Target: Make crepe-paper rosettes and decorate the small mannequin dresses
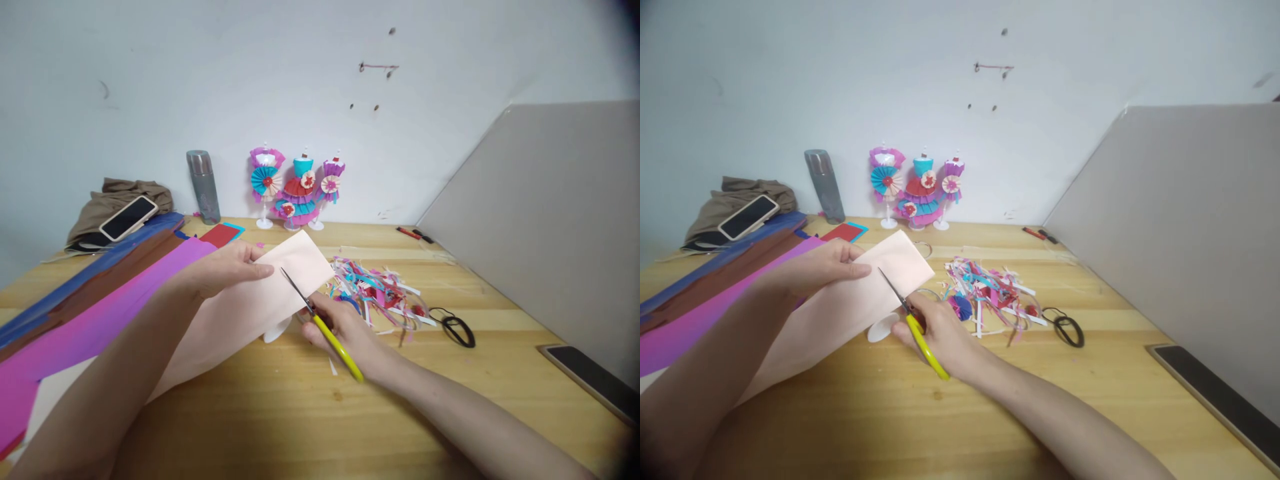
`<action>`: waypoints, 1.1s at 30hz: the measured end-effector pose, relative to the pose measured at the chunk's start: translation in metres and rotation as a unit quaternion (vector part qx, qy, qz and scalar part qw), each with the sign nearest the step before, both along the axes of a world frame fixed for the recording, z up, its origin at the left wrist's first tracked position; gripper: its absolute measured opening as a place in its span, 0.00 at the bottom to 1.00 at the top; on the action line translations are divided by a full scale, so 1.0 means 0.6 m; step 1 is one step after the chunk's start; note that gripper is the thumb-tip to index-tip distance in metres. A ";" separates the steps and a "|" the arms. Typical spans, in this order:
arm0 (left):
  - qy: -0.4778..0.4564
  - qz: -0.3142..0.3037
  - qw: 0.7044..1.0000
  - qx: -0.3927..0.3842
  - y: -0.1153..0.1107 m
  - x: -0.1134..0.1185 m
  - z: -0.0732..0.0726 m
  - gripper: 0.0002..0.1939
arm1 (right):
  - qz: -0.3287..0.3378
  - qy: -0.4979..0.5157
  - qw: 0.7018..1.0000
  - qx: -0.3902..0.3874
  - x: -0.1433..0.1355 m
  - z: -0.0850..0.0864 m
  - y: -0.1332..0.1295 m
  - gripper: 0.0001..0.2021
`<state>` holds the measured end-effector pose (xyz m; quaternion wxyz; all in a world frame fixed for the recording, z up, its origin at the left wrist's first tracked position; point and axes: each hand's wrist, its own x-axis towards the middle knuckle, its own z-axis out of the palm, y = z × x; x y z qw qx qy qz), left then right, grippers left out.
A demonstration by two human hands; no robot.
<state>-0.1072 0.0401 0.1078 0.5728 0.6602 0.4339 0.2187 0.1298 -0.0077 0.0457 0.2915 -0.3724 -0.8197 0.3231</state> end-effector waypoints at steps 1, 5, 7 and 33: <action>0.002 0.003 1.000 0.006 -0.001 0.001 0.001 0.23 | 0.005 0.007 1.000 0.000 0.000 0.002 0.000 0.19; -0.017 0.009 1.000 0.018 -0.004 0.003 0.003 0.22 | 0.038 0.040 0.998 -0.008 0.001 0.004 0.003 0.23; -0.034 0.005 0.999 0.019 -0.005 0.005 0.004 0.21 | 0.050 0.046 0.997 -0.024 0.002 0.004 0.003 0.25; 0.094 0.021 0.992 0.079 -0.017 0.045 -0.005 0.18 | 0.012 0.011 1.000 0.008 -0.002 0.006 -0.004 0.24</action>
